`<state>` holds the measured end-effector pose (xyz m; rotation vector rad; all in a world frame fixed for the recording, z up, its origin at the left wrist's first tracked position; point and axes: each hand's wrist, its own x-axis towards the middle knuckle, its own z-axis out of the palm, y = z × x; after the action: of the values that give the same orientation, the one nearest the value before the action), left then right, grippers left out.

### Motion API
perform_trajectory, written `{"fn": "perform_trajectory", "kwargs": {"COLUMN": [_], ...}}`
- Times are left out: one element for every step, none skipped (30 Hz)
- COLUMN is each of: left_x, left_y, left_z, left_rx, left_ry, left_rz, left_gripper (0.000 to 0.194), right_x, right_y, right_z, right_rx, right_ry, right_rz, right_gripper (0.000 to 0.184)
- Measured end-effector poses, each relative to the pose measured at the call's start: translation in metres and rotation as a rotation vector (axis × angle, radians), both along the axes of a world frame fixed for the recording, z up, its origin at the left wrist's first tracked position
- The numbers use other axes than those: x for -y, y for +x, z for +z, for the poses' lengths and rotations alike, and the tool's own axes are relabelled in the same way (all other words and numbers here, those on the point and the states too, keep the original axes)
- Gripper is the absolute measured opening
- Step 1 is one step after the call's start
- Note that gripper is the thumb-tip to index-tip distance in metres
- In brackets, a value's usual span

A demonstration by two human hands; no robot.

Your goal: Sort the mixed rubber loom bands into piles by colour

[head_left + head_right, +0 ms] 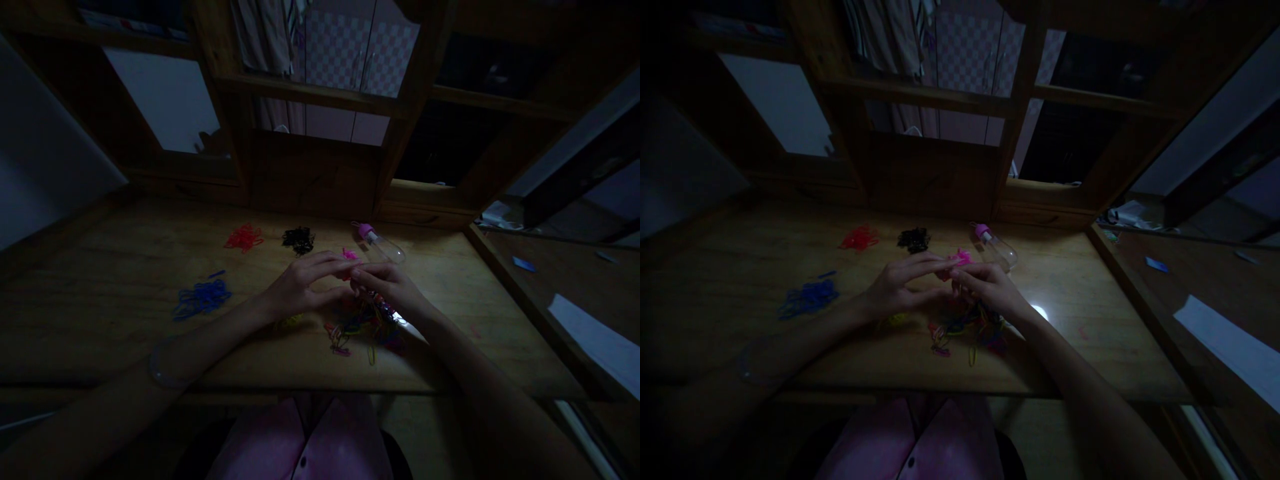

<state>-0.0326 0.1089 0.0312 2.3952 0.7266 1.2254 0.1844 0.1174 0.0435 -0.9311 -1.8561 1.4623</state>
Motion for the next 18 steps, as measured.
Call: {"fn": "perform_trajectory", "kwargs": {"left_x": [0.000, -0.001, -0.002, -0.003, -0.003, -0.004, -0.004, -0.003, -0.002, -0.002, -0.001, -0.002, -0.004, -0.007, -0.012, -0.017, -0.024, -0.030], "left_y": [-0.001, -0.002, -0.004, -0.007, -0.009, -0.011, -0.013, -0.013, -0.014, -0.013, -0.013, -0.013, -0.014, -0.017, -0.023, -0.031, -0.042, -0.054], "left_z": [-0.001, -0.003, -0.004, -0.006, -0.007, -0.008, -0.008, -0.008, -0.008, -0.007, -0.005, -0.004, -0.002, 0.001, 0.003, 0.004, 0.006, 0.007], "left_rx": [-0.004, -0.009, -0.013, -0.021, -0.031, -0.045, -0.060, -0.079, -0.100, -0.126, -0.155, -0.181, -0.193, -0.196, -0.195, -0.204, -0.230, -0.287], "left_ry": [0.008, 0.012, 0.014, 0.011, 0.008, 0.006, 0.010, 0.020, 0.035, 0.054, 0.076, 0.102, 0.130, 0.155, 0.171, 0.175, 0.160, 0.133], "left_rz": [0.002, 0.006, 0.008, 0.006, 0.003, -0.001, -0.005, -0.008, -0.010, -0.006, 0.003, 0.024, 0.066, 0.131, 0.223, 0.338, 0.475, 0.620], "left_gripper": [0.039, 0.035, 0.031, 0.029, 0.030, 0.031, 0.032, 0.032, 0.032, 0.031, 0.030, 0.029, 0.028, 0.026, 0.025, 0.024, 0.025, 0.026], "right_x": [0.000, -0.001, -0.001, -0.001, -0.001, -0.001, 0.000, 0.000, 0.001, 0.002, 0.002, 0.002, 0.002, 0.002, 0.001, 0.001, 0.000, 0.000], "right_y": [0.000, -0.001, -0.001, -0.002, -0.002, -0.002, -0.002, -0.002, -0.002, -0.002, -0.001, -0.001, 0.000, 0.001, 0.002, 0.003, 0.004, 0.006], "right_z": [-0.001, -0.002, -0.003, -0.004, -0.005, -0.005, -0.005, -0.004, -0.004, -0.004, -0.003, -0.003, -0.002, -0.001, 0.000, 0.001, 0.003, 0.004], "right_rx": [0.007, 0.013, 0.019, 0.022, 0.025, 0.023, 0.018, 0.010, -0.002, -0.023, -0.051, -0.085, -0.114, -0.135, -0.145, -0.149, -0.150, -0.152], "right_ry": [-0.002, -0.004, -0.008, -0.013, -0.019, -0.025, -0.031, -0.040, -0.055, -0.075, -0.102, -0.130, -0.154, -0.170, -0.178, -0.177, -0.170, -0.159], "right_rz": [0.006, 0.016, 0.024, 0.031, 0.037, 0.041, 0.046, 0.053, 0.061, 0.067, 0.072, 0.074, 0.072, 0.062, 0.046, 0.025, 0.002, -0.023], "right_gripper": [0.044, 0.045, 0.046, 0.047, 0.046, 0.046, 0.045, 0.043, 0.041, 0.038, 0.035, 0.031, 0.027, 0.026, 0.028, 0.031, 0.034, 0.036]}}
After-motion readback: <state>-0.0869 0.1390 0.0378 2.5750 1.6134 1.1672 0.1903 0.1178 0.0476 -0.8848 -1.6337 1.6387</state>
